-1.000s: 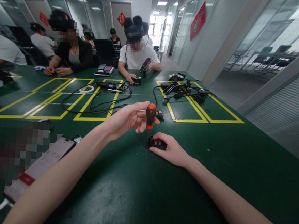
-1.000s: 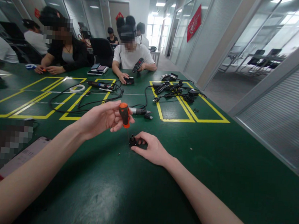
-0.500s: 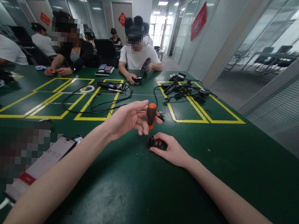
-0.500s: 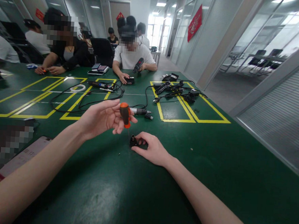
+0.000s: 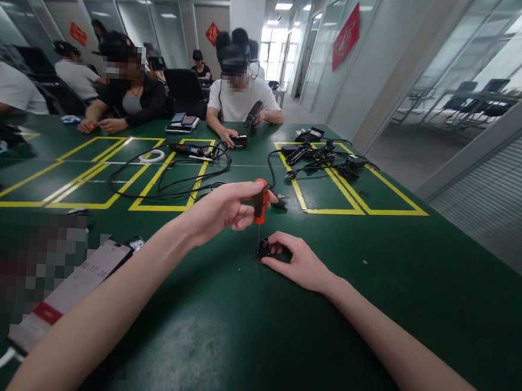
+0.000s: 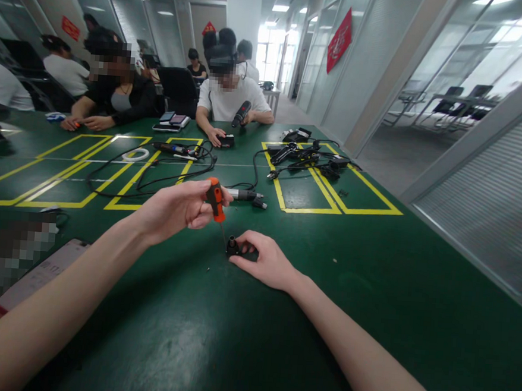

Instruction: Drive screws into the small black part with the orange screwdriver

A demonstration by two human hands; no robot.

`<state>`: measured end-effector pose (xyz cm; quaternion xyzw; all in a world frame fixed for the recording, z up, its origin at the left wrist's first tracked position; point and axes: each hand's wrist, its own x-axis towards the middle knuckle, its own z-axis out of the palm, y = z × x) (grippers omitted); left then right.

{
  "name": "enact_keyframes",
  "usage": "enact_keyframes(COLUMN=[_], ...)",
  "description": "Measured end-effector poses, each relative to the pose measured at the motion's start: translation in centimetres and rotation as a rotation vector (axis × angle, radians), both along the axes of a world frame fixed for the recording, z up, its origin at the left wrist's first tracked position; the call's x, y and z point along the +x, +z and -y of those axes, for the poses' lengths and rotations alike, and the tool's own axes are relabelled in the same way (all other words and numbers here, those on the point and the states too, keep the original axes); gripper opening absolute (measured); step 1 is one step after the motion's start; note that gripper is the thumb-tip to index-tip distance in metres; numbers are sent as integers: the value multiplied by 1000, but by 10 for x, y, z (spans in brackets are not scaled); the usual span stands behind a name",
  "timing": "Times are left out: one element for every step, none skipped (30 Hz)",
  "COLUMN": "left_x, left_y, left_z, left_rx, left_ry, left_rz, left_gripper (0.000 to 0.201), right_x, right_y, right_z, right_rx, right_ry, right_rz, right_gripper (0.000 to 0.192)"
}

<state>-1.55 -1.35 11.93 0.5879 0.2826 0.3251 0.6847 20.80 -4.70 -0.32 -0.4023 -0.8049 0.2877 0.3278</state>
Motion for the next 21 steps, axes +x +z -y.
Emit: enact_keyframes(left_x=[0, 0, 0, 0, 0, 0, 0, 1, 1, 1, 1, 1, 1, 1, 2, 2, 2, 1, 1, 1, 1], left_y=[0, 0, 1, 0, 0, 0, 0, -1, -1, -1, 0, 0, 1, 1, 2, 3, 3, 3, 4, 4, 4], left_z=[-1, -1, -2, -2, -3, -3, -3, -3, -3, -3, -2, -1, -1, 0, 1, 2, 3, 3, 4, 4, 4], left_rx=[-1, -8, -18, -28, -38, -45, -50, -52, -53, -52, -50, -47, -42, -38, -33, -28, -25, -22, -21, -22, -21], left_ry=[-16, -37, -58, -71, -75, -71, -64, -56, -49, -43, -35, -26, -19, -17, -17, -18, -21, -21, -18, -15, -15], left_rz=[11, 18, 19, 15, 11, 12, 14, 16, 20, 24, 26, 28, 27, 22, 14, 4, -7, -15, -19, -19, -17], left_gripper=[50, 51, 53, 54, 54, 53, 51, 50, 49, 49, 50, 52, 54, 55, 55, 56, 56, 56, 55, 54, 53], right_x=[0, 0, 0, 0, 0, 0, 0, 0, 0, 0, 0, 0, 0, 0, 0, 0, 0, 0, 0, 0, 0], right_y=[0, 0, 0, 0, 0, 0, 0, 0, 0, 0, -1, -1, 0, 0, 0, 0, 1, 1, 1, 1, 1], right_z=[0, 0, 0, 0, 0, 0, 0, 0, 0, 0, 0, 0, 0, 0, 0, 0, 0, 0, 0, 0, 0], right_rx=[-5, -11, -17, -20, -23, -25, -24, -23, -21, -19, -16, -13, -12, -13, -16, -19, -22, -23, -23, -20, -18], right_ry=[0, 0, 2, 4, 6, 5, 3, 0, -2, -3, -3, -3, -2, -2, -1, -1, 1, 2, 4, 5, 6], right_rz=[-5, -11, -17, -21, -21, -20, -17, -16, -15, -16, -17, -17, -16, -17, -17, -18, -20, -22, -23, -24, -26], right_gripper=[16, 17, 17, 17, 16, 16, 16, 16, 16, 16, 16, 16, 16, 16, 16, 16, 15, 15, 15, 15, 15])
